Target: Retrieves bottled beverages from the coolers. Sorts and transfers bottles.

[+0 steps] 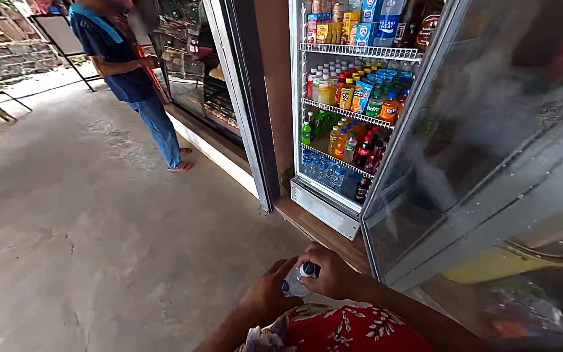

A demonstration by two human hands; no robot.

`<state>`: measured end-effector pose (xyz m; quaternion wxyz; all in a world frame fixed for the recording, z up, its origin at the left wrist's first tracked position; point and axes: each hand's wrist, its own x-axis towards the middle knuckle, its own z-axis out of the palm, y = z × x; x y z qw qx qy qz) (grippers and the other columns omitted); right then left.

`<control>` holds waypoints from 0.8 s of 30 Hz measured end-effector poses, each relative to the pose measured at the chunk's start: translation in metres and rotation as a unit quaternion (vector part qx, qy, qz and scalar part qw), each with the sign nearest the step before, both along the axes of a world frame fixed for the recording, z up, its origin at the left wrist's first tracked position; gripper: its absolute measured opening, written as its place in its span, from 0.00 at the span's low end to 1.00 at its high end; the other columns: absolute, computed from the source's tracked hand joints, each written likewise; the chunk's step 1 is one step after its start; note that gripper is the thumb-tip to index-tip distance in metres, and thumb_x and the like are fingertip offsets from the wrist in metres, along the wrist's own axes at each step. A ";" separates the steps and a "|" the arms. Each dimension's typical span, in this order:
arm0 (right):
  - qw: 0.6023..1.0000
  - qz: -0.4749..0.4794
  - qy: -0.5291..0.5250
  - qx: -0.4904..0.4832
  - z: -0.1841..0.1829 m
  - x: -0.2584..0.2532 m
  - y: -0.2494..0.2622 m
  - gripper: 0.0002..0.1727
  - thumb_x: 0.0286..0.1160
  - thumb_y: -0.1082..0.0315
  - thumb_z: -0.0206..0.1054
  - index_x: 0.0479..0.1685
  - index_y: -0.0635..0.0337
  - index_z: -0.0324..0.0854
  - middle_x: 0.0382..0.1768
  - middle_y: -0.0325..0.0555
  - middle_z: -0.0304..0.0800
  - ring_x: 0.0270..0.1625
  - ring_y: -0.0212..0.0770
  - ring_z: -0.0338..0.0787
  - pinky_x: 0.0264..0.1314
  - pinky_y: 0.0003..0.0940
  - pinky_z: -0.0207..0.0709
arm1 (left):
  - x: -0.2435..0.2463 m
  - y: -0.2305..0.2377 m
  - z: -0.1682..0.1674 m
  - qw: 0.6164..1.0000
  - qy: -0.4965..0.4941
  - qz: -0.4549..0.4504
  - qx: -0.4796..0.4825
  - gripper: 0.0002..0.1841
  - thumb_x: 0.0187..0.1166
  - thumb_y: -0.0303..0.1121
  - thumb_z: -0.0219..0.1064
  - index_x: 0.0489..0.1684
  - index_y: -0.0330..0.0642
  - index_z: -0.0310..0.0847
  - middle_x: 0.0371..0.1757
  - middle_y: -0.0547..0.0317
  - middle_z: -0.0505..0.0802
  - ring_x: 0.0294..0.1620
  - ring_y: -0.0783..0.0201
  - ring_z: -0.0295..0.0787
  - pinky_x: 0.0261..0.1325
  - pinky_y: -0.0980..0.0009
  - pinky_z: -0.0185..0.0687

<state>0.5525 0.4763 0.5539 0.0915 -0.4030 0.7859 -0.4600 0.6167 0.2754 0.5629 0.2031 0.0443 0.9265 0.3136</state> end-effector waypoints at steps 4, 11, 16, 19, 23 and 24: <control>0.997 -0.040 0.047 0.042 0.017 -0.051 -0.048 0.17 0.66 0.69 0.77 0.52 0.69 0.91 0.49 0.63 0.90 0.51 0.51 0.90 0.55 0.41 0.85 | -0.083 -0.046 0.009 0.997 -0.017 -0.070 0.007 0.47 0.70 0.48 0.81 0.91 0.45 0.61 0.81 0.38 0.80 0.79 0.42 0.79 0.79 0.42 0.71; 0.982 -0.116 0.117 0.095 0.087 -0.140 -0.122 0.14 0.65 0.69 0.76 0.48 0.68 0.90 0.47 0.62 0.88 0.46 0.53 0.91 0.47 0.46 0.86 | -0.219 -0.121 0.057 0.981 0.053 -0.174 0.067 0.43 0.65 0.46 0.84 0.84 0.43 0.71 0.69 0.40 0.89 0.70 0.45 0.86 0.75 0.43 0.76; 0.967 -0.170 0.111 0.152 0.121 -0.190 -0.135 0.14 0.66 0.67 0.76 0.48 0.64 0.90 0.46 0.61 0.88 0.44 0.53 0.91 0.43 0.46 0.87 | -0.295 -0.130 0.062 0.949 0.120 -0.238 0.166 0.38 0.61 0.42 0.85 0.73 0.35 0.81 0.59 0.42 0.93 0.61 0.49 0.91 0.69 0.47 0.81; 0.968 -0.151 0.044 0.195 0.140 -0.227 -0.125 0.21 0.71 0.62 0.77 0.60 0.64 0.86 0.54 0.64 0.86 0.47 0.54 0.90 0.49 0.47 0.86 | -0.340 -0.126 0.060 0.936 0.118 -0.264 0.199 0.35 0.60 0.43 0.86 0.68 0.33 0.83 0.55 0.42 0.94 0.57 0.50 0.92 0.64 0.48 0.84; 0.950 -0.168 0.041 0.259 0.193 -0.290 -0.090 0.33 0.74 0.53 0.77 0.78 0.57 0.79 0.68 0.61 0.83 0.52 0.52 0.91 0.56 0.48 0.87 | -0.399 -0.116 0.057 0.930 0.115 -0.300 0.180 0.40 0.61 0.43 0.86 0.78 0.40 0.79 0.65 0.40 0.92 0.65 0.44 0.90 0.71 0.42 0.80; 0.939 -0.216 0.083 0.254 0.218 -0.311 -0.075 0.30 0.77 0.54 0.75 0.77 0.56 0.80 0.69 0.59 0.84 0.55 0.52 0.92 0.59 0.48 0.87 | -0.415 -0.114 0.056 0.928 0.127 -0.302 0.175 0.41 0.60 0.42 0.87 0.78 0.40 0.79 0.66 0.39 0.91 0.66 0.42 0.90 0.70 0.41 0.80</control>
